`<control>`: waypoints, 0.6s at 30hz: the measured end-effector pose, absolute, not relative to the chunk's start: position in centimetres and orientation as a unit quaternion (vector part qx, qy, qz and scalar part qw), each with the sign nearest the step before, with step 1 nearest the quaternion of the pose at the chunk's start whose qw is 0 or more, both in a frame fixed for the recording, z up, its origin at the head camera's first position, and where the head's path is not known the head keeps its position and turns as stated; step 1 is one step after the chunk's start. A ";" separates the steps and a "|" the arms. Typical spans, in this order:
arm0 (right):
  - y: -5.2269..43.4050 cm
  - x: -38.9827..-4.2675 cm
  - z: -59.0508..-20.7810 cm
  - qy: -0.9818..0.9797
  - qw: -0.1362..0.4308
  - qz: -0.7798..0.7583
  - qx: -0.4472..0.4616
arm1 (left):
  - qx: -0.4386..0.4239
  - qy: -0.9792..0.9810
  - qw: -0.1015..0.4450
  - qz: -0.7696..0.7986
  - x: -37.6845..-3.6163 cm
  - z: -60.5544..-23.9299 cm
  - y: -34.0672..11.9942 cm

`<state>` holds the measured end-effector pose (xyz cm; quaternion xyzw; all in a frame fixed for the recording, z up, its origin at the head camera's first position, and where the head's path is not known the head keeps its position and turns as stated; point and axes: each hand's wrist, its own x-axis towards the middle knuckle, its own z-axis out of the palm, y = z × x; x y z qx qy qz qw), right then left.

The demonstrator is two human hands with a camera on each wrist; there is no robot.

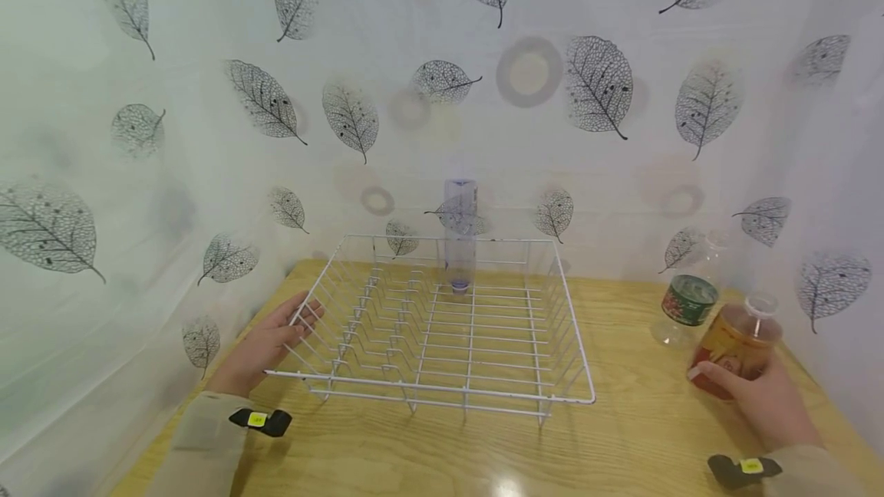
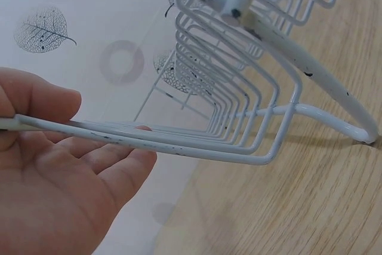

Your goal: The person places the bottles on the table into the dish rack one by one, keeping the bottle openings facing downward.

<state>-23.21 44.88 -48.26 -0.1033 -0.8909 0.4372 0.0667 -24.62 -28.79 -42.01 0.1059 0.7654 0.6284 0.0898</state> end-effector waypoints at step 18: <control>43.4 -21.2 -45.0 -0.876 0.163 0.446 -0.092 | 0.111 0.772 0.085 0.621 -24.5 -41.9 -28.8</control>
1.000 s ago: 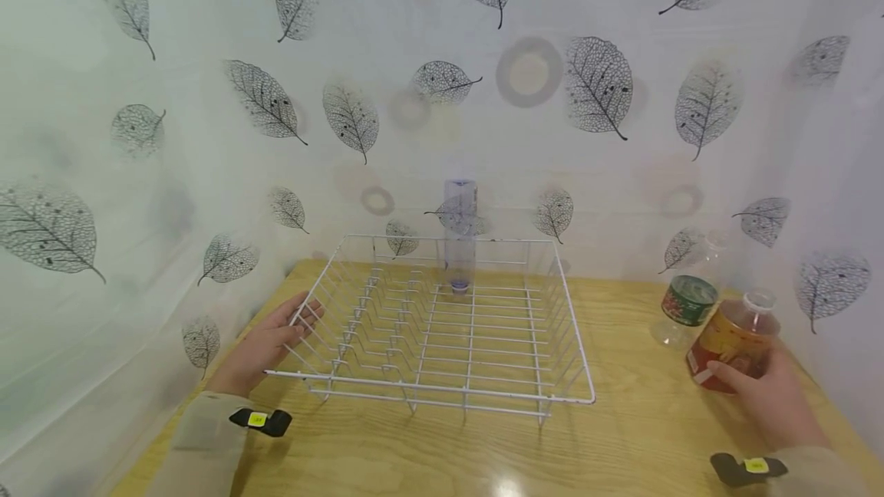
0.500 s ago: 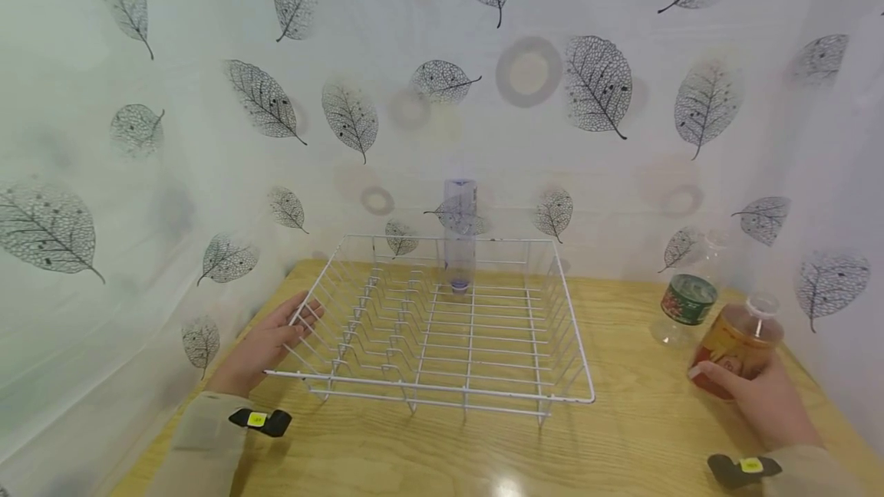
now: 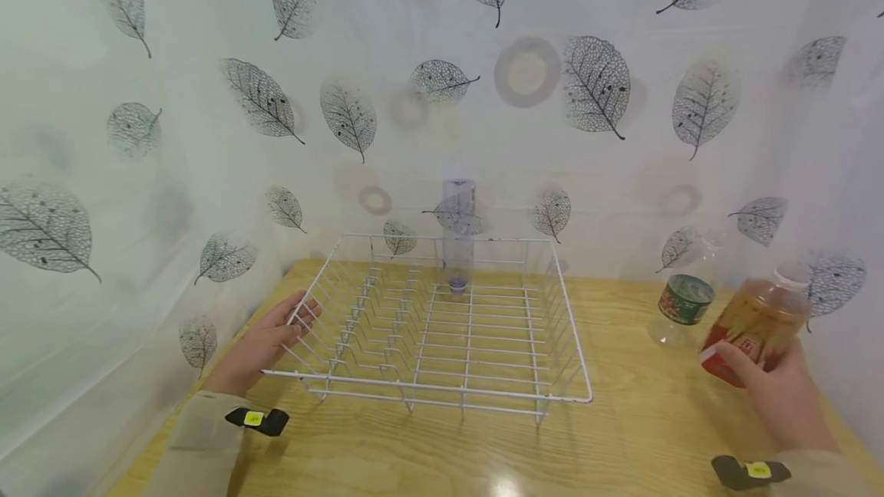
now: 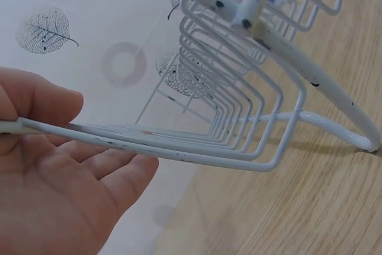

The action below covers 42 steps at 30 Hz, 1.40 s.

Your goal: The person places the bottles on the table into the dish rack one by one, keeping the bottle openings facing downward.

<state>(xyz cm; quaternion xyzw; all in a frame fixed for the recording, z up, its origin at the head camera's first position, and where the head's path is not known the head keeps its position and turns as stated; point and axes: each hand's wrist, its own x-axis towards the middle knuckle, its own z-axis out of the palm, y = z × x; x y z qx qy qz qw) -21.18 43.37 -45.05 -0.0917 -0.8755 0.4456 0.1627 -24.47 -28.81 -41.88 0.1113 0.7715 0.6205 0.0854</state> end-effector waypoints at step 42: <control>19.7 -21.8 -33.7 -0.926 0.178 0.208 0.262 | 0.322 0.895 -0.252 0.178 -20.7 -34.1 -12.1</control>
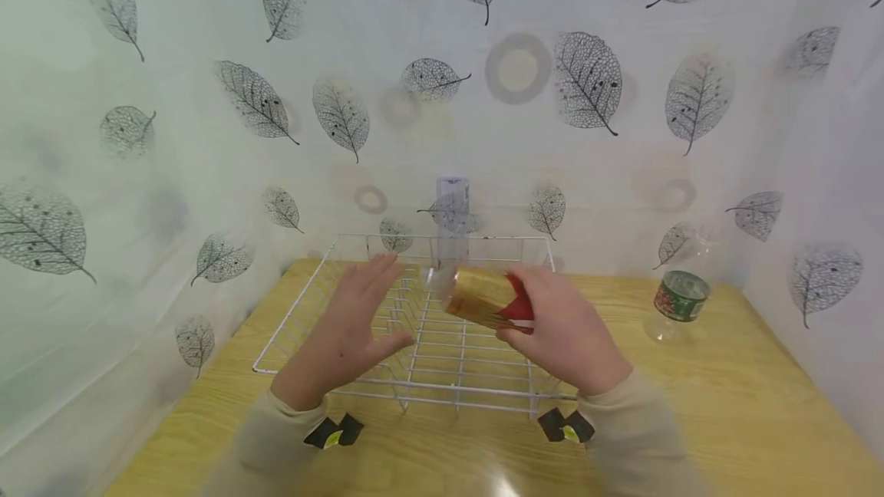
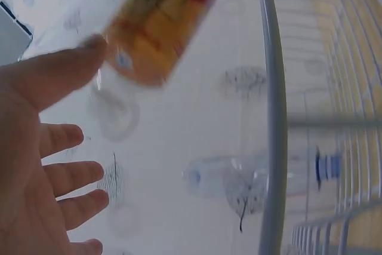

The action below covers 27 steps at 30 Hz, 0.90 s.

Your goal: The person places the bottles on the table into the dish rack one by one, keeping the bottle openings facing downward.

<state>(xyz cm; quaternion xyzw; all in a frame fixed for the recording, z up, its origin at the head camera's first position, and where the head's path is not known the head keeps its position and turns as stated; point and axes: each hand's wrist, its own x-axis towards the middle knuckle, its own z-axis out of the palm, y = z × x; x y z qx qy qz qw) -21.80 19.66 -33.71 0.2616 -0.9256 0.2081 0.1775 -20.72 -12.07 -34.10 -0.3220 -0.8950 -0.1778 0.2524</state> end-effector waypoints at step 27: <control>14.2 -20.8 -36.2 -0.875 0.287 0.130 0.367 | -0.345 -0.894 0.279 -0.061 -19.2 -36.3 -7.0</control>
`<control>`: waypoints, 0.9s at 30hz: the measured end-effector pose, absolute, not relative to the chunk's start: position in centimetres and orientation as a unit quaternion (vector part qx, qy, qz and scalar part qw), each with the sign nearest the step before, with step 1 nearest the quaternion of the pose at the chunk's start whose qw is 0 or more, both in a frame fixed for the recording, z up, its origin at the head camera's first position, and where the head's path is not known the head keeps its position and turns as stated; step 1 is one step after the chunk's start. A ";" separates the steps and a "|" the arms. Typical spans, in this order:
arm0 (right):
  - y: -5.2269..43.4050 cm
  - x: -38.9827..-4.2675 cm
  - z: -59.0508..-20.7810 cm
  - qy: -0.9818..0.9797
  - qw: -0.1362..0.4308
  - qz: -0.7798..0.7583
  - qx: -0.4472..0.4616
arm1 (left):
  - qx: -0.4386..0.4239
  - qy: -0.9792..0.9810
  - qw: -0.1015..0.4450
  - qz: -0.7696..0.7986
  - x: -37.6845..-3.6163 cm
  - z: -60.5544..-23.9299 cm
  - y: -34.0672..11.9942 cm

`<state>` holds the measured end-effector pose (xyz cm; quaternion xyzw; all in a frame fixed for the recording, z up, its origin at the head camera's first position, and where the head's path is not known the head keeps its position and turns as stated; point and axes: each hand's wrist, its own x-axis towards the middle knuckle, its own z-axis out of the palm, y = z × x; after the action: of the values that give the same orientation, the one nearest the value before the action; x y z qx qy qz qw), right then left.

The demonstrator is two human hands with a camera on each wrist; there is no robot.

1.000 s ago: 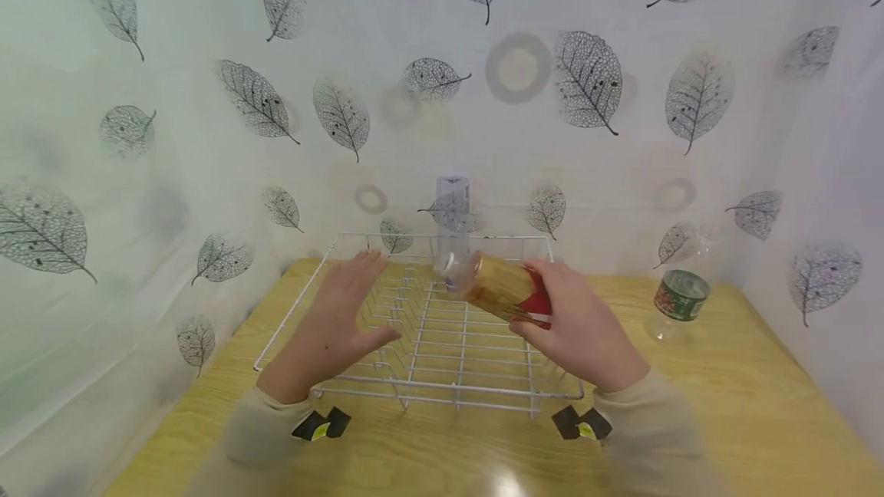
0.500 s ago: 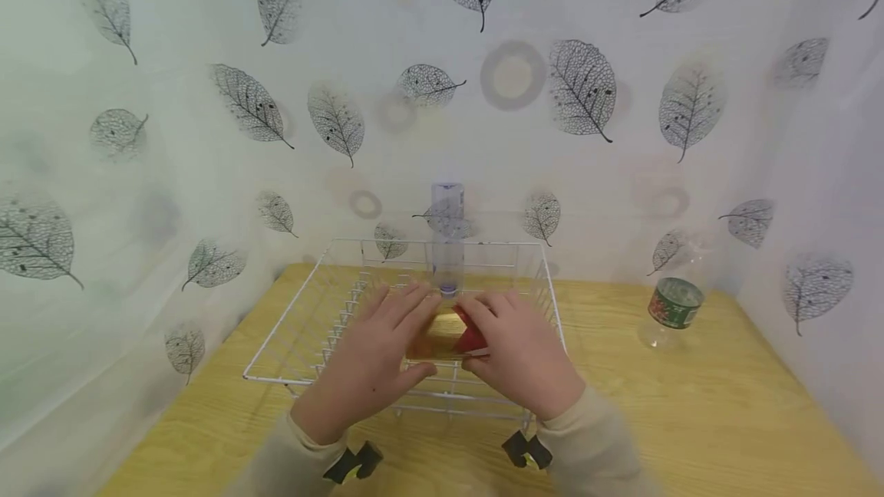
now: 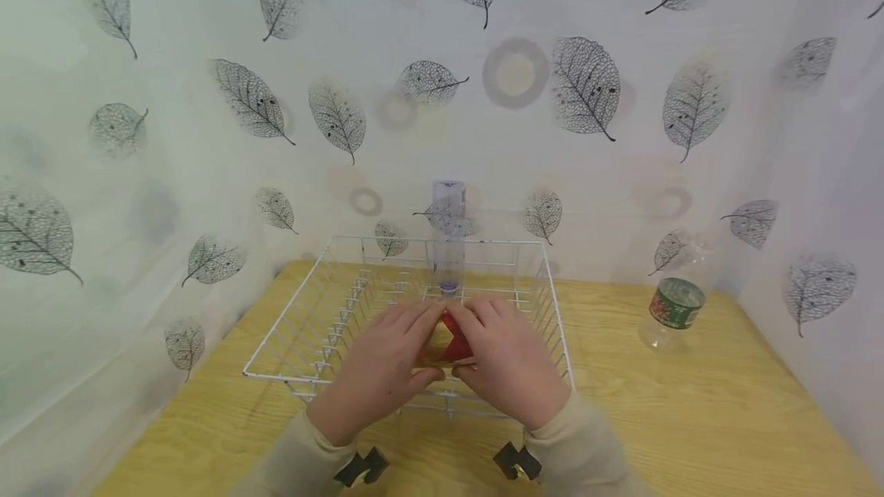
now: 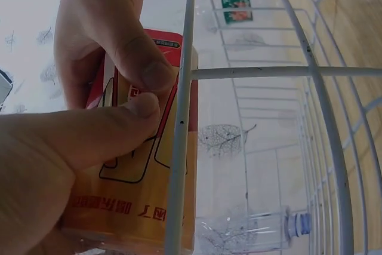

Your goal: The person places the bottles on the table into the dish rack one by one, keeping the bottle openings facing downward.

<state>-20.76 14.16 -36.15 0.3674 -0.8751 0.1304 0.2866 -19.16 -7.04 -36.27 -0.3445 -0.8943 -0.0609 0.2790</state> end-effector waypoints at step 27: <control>16.5 -20.7 -34.4 -0.839 0.159 0.426 0.298 | -0.313 -0.899 0.180 -0.247 -20.4 -36.4 -8.0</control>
<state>-20.66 16.48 -34.41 0.2980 -0.8391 0.4262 0.1591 -20.40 -7.97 -36.36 -0.3133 -0.8990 -0.2473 0.1801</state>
